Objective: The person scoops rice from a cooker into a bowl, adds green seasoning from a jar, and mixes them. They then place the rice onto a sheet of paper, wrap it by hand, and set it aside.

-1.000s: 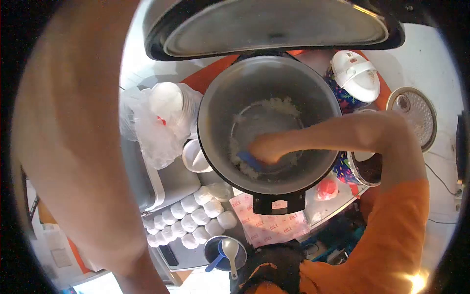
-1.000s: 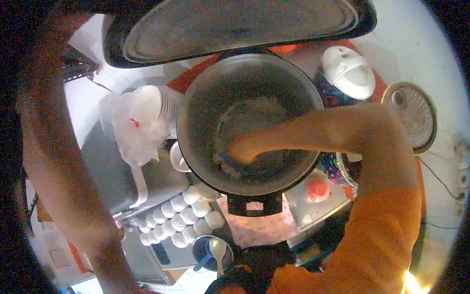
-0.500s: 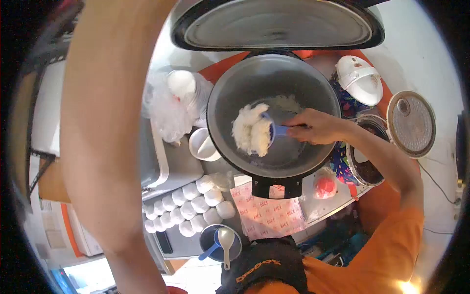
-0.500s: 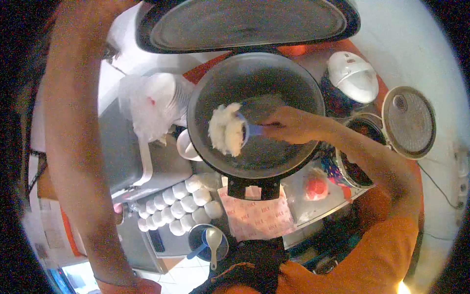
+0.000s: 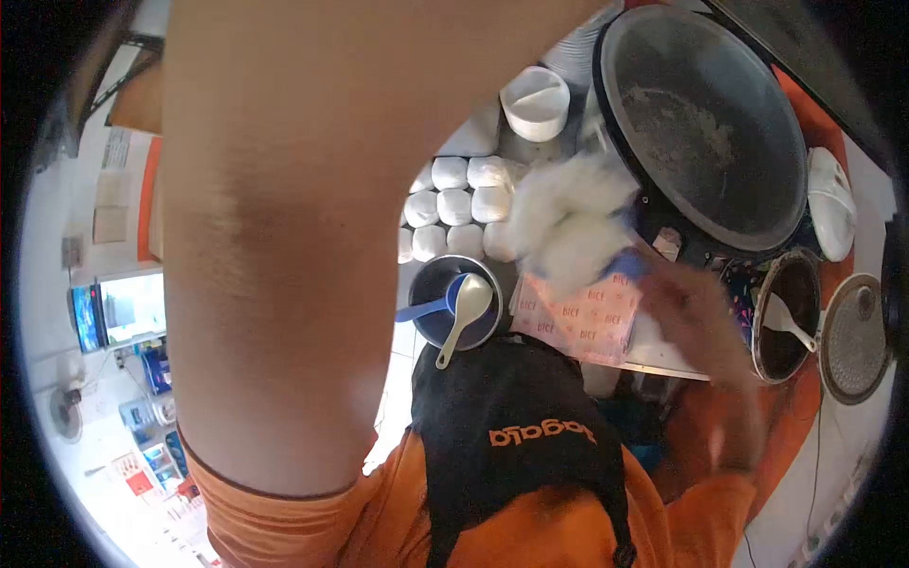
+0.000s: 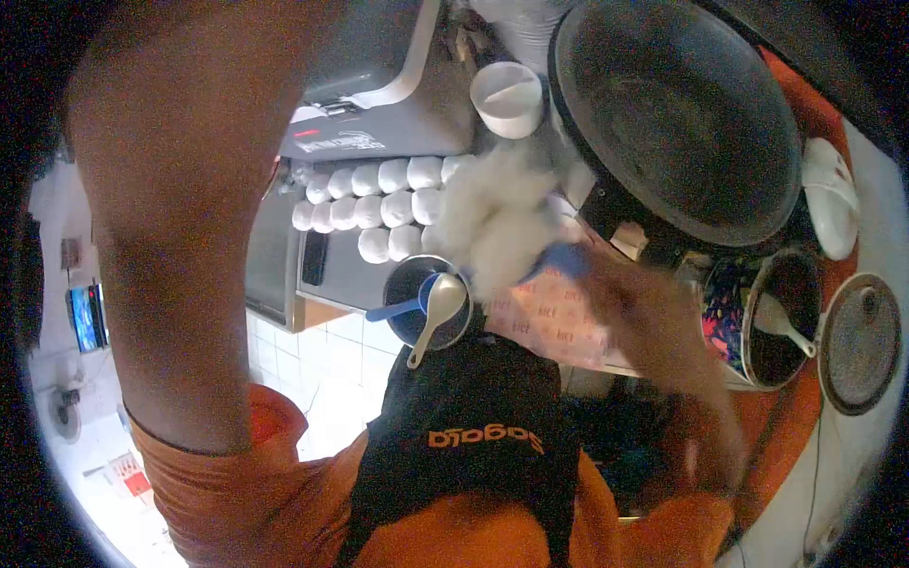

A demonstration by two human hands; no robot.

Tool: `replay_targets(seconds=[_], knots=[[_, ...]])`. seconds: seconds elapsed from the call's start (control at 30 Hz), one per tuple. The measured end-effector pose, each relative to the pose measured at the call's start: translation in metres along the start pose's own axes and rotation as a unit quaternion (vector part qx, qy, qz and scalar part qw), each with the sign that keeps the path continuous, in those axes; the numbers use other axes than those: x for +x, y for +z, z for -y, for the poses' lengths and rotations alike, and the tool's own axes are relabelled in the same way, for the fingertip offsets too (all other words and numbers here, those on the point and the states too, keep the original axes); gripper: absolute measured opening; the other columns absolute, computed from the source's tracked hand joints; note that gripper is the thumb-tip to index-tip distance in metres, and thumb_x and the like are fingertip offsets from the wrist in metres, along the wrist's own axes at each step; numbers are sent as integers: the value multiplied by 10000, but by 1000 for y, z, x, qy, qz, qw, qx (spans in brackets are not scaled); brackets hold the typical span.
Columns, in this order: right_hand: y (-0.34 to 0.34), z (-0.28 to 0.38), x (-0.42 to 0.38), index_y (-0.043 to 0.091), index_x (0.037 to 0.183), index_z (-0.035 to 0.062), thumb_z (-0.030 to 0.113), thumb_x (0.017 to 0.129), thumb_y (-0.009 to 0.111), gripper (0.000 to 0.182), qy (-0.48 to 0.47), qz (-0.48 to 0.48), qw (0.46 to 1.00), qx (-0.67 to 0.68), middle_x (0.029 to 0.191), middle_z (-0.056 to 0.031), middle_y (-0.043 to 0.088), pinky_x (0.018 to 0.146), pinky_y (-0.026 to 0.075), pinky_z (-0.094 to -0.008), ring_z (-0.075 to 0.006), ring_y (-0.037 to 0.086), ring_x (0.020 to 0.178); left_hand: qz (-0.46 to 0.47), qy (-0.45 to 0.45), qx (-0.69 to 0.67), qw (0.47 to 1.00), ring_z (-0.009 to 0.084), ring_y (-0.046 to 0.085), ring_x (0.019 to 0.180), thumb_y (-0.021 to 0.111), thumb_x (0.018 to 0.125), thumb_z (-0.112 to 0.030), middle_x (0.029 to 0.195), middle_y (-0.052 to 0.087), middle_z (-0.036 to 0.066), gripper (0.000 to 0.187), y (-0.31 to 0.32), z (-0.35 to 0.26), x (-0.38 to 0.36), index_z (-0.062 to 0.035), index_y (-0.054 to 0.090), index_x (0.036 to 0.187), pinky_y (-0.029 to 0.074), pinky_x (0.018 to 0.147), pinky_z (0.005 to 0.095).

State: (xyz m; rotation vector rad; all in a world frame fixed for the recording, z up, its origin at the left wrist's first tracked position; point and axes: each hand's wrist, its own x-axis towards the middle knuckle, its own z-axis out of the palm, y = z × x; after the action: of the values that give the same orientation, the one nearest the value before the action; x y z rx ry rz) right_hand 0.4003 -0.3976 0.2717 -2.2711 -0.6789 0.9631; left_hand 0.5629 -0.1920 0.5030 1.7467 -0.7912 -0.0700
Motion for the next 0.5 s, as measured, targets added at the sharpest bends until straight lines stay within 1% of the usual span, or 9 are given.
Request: replay_targets(seconds=[0.07,0.1,0.13,0.17,0.23,0.3,0.33,0.43,0.5], knots=[[60,0,18,559,1336,35,209,1005,538,375,-136,19,986,97,986,-229,695,783,541,-487,-460,680,913,0,2,1,1000,229,659,651,728,883,-323,831,704,144,313,1,-2,-5,-33,688,993,587,667,354],[86,3,26,501,1383,13,191,999,545,426,-118,42,988,93,1000,-269,682,778,536,-504,-455,676,931,-1,1,1,1000,228,659,650,728,883,-323,830,704,143,312,1,-2,-7,-33,688,993,587,666,353],[140,-20,43,445,1419,-7,166,996,545,469,-184,-7,979,85,934,-296,666,779,541,-509,-457,671,906,0,-2,2,1000,227,659,650,728,884,-322,829,704,143,311,2,-3,-10,-33,688,992,587,664,352],[166,-14,54,365,1495,17,136,984,521,547,-167,10,985,43,914,-280,653,733,557,-519,-452,668,842,1,-2,0,1000,225,659,650,727,885,-322,827,704,142,310,2,-3,-11,-33,688,992,587,663,351],[237,-40,78,288,1573,71,79,929,568,702,-204,-66,971,-104,924,-188,590,646,547,-486,-369,654,768,5,-6,-1,1000,223,659,649,727,886,-321,825,703,141,308,2,-1,-11,-33,688,991,587,661,349],[273,-59,96,295,1573,81,51,921,553,702,-213,-77,964,-142,957,-184,584,629,551,-479,-369,651,764,3,-10,0,1000,220,659,648,726,887,-320,823,703,140,306,0,-2,-11,-34,687,990,588,659,347],[274,-55,97,299,1573,86,37,917,546,702,-216,-81,960,-160,973,-183,581,620,554,-476,-370,649,762,5,-9,-2,1000,219,659,647,726,887,-319,822,702,140,306,0,-2,-10,-34,687,989,588,658,346],[252,-50,88,279,1580,93,35,897,569,744,-201,-91,968,-118,948,-170,579,642,561,-473,-372,643,757,9,-13,-3,1000,215,659,646,725,889,-318,818,701,138,303,-2,-1,-8,-34,687,987,588,655,343],[199,-28,71,284,1575,98,107,955,539,671,-177,-73,981,-15,975,-200,618,694,568,-500,-396,647,797,14,-13,-6,1000,213,658,645,724,890,-317,816,701,137,301,-2,-1,-6,-34,686,986,588,653,341]])
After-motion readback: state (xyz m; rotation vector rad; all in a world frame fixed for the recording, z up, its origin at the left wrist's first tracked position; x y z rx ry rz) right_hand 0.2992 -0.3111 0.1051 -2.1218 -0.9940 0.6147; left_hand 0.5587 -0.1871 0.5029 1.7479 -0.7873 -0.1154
